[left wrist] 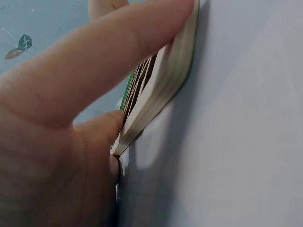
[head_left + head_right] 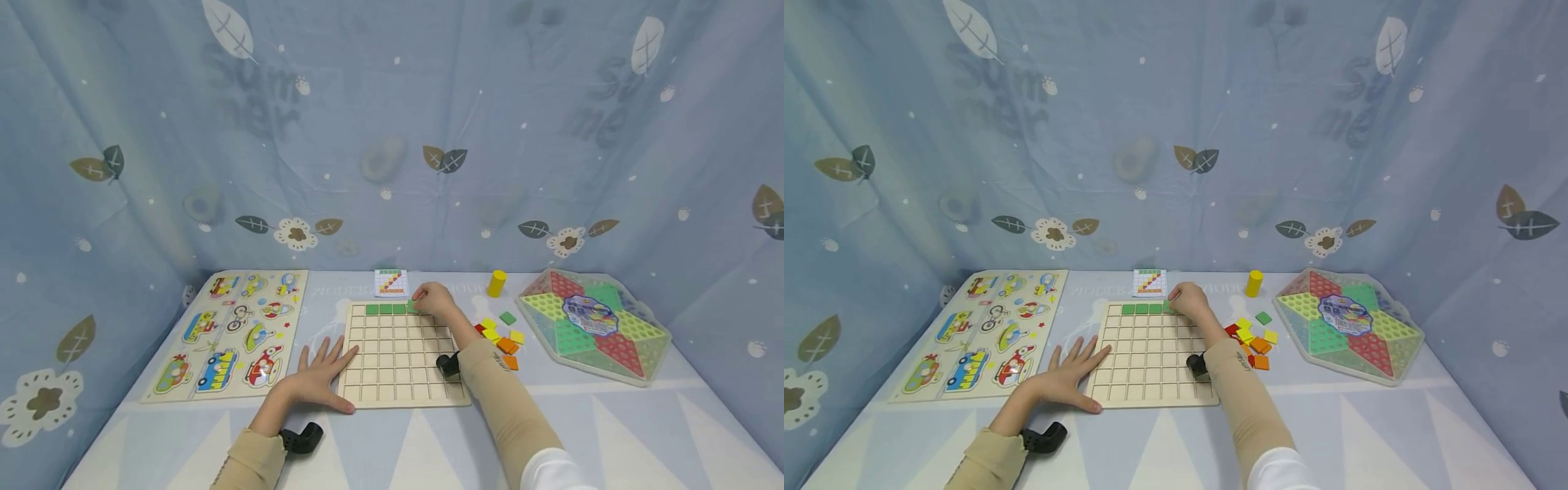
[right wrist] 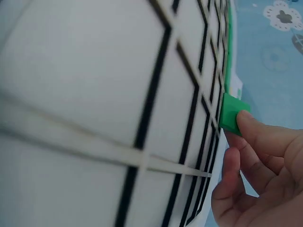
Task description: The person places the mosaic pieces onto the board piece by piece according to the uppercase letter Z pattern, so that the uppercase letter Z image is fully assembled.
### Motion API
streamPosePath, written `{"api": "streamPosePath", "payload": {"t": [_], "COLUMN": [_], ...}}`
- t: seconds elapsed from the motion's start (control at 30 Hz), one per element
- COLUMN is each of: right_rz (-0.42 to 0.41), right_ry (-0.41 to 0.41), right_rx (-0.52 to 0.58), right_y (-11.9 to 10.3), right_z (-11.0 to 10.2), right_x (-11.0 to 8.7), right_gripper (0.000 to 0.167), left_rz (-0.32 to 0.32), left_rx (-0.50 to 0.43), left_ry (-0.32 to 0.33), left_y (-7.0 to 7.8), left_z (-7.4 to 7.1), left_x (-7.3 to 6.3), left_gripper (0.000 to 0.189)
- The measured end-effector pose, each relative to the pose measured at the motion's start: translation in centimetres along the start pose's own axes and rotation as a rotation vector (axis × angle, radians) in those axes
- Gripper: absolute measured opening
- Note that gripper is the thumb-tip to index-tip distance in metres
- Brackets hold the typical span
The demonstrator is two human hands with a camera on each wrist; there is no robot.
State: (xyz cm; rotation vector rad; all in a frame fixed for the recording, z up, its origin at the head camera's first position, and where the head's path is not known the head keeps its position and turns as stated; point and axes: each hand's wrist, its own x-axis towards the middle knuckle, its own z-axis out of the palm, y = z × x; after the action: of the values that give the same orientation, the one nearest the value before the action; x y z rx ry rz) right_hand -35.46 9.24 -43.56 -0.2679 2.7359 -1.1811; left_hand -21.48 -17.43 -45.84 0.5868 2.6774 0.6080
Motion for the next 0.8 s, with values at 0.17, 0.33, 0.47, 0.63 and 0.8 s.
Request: {"api": "streamPosePath", "payload": {"t": [0.17,0.33,0.47,0.63,0.8], "right_rz": [0.011,0.049,0.061,0.054,0.041], "right_ry": [0.032,0.022,0.023,0.038,0.05], "right_rx": [-0.065,-0.113,-0.17,-0.129,-0.016], "right_y": [0.1,0.1,0.2,0.5,1.1], "right_z": [0.3,0.4,0.3,0.2,-0.6], "right_x": [0.2,0.3,0.5,0.4,-0.5], "right_gripper": [0.008,0.011,0.019,0.025,0.022], "left_rz": [0.005,0.01,0.008,0.004,0.0], "left_rx": [-0.002,0.002,0.004,0.004,-0.004], "left_ry": [0.004,0.003,0.003,0.004,-0.003], "left_y": [0.2,0.3,0.2,0.2,0.1], "left_z": [-0.1,-0.2,-0.1,-0.2,-0.1], "left_x": [-0.1,-0.1,0.0,0.1,-0.1], "left_gripper": [0.109,0.109,0.109,0.11,0.11]}}
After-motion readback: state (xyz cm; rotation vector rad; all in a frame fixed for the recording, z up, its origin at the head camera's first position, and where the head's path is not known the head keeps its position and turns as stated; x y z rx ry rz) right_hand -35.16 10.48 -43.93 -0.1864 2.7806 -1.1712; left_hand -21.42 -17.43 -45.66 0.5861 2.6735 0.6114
